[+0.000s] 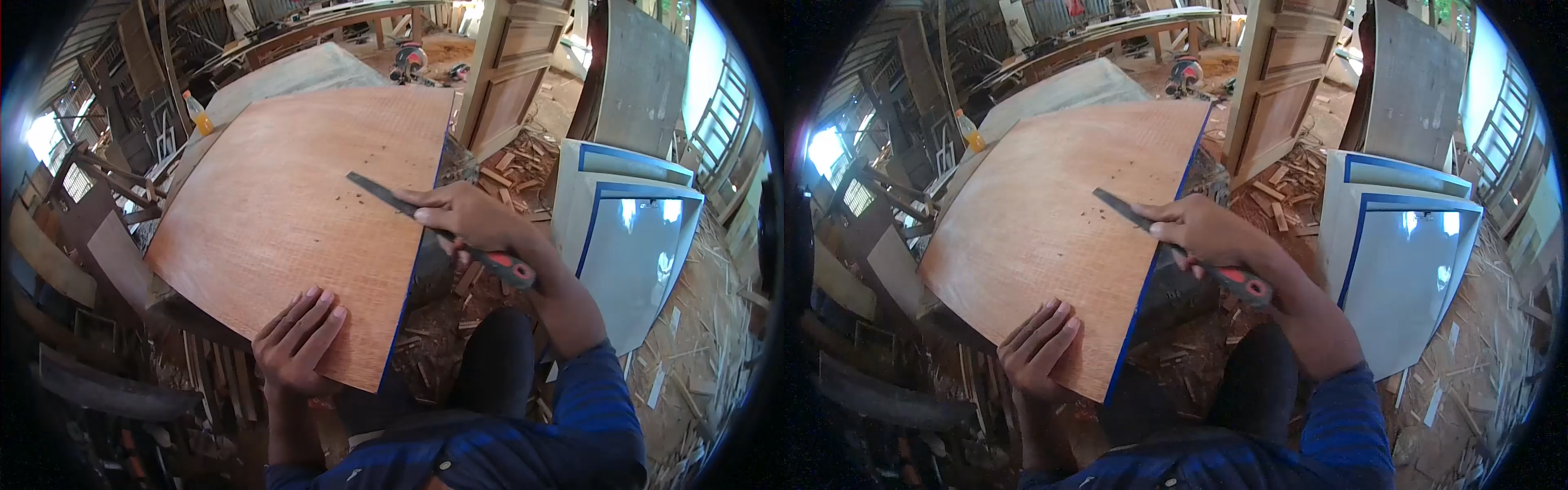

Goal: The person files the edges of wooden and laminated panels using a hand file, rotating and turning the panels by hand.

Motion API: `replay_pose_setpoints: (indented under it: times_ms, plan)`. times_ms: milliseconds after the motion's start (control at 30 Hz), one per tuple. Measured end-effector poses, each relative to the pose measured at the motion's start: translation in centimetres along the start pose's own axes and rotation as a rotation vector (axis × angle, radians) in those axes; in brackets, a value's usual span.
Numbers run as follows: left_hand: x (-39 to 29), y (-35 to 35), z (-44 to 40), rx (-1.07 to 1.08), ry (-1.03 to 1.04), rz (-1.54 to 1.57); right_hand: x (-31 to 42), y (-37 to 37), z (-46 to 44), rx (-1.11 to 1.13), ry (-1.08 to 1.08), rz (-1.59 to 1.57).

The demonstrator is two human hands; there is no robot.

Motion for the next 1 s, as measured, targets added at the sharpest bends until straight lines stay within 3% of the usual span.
replay_pose_setpoints:
  times_ms: [200, 367, 600, 733, 1000]
  plan:
    - [0.7, 0.4, 0.9, -0.085, 0.005, -0.006, -1.9, -4.3, 2.6, -0.097, 0.004, -0.014]
    - [0.3, -0.1, 0.2, -0.011, -0.019, 0.016, 0.8, 2.2, 0.2, -0.008, -0.060, 0.002]
    - [0.7, 0.1, 0.6, -0.036, -0.031, 0.014, -1.4, -2.3, 3.7, -0.067, -0.009, -0.020]
    - [0.4, -0.1, 0.4, -0.037, -0.040, 0.036, 0.8, 3.2, 2.0, 0.007, -0.027, -0.048]
    - [1.0, -0.1, 0.7, -0.057, -0.042, 0.048, 0.2, 0.0, 4.4, -0.031, -0.028, 0.025]
Point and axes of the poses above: each hand's wrist, its own z-axis away from the middle knuckle, its own y-axis out of the palm, x = y × z, the point moved 7 cm from there along -z, towards the middle knuckle, and after that the axes turned 14 degrees about -z, right-handed, at the moved point
